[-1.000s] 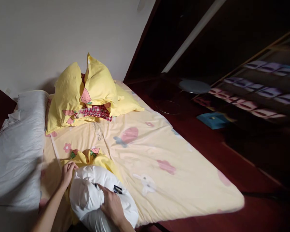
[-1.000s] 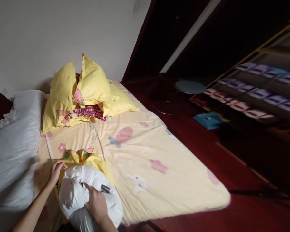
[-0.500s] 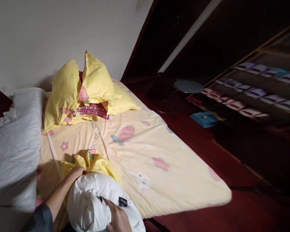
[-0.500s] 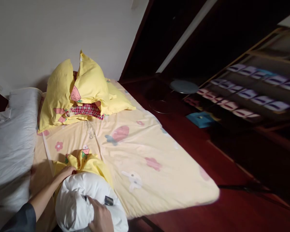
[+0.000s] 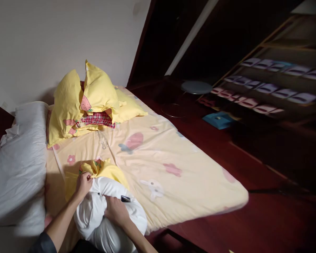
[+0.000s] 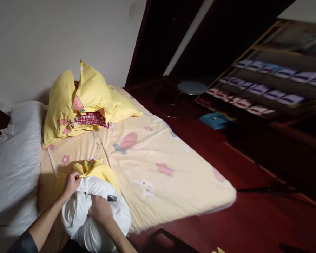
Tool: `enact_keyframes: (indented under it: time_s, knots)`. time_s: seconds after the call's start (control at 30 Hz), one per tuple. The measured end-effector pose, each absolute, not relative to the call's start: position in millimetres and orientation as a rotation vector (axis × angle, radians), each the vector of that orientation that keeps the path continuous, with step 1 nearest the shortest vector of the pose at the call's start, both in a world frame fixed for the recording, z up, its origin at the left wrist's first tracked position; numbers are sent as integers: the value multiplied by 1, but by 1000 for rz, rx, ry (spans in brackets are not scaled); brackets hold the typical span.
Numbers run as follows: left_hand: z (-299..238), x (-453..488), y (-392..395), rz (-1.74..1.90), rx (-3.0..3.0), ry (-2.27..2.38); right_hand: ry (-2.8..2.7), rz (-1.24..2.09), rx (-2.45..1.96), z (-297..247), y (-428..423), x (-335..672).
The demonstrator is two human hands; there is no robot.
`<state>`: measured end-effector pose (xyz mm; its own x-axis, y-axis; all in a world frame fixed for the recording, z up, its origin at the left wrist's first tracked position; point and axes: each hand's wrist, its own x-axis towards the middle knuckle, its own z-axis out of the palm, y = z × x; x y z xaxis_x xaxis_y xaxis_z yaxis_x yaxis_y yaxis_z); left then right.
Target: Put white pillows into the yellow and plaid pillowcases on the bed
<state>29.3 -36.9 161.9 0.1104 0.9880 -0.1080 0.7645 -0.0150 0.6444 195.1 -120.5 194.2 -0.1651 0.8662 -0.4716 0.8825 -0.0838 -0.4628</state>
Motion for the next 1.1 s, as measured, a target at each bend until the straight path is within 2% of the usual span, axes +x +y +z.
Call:
enact_keyframes:
  time_s: [0.27, 0.4, 0.5, 0.67, 0.8, 1.1]
  knots:
    - [156, 24, -57, 774, 1752, 1674, 2188, -1114, 2057, 193, -91, 175]
    - [146, 20, -53, 849, 1698, 1673, 2612, -906, 2230, 178, -104, 172]
    - [141, 20, -51, 860, 1690, 1637, 2827, -839, 2170, 159, -101, 171]
    - [140, 22, -51, 872, 1689, 1715, 2669, -1075, 1927, 143, -88, 161]
    - [145, 28, -52, 900, 1711, 1813, 2657, -1132, 1883, 139, -78, 148]
    - [133, 25, -56, 954, 1813, 1911, 2565, -1030, 2198, 146, -47, 136]
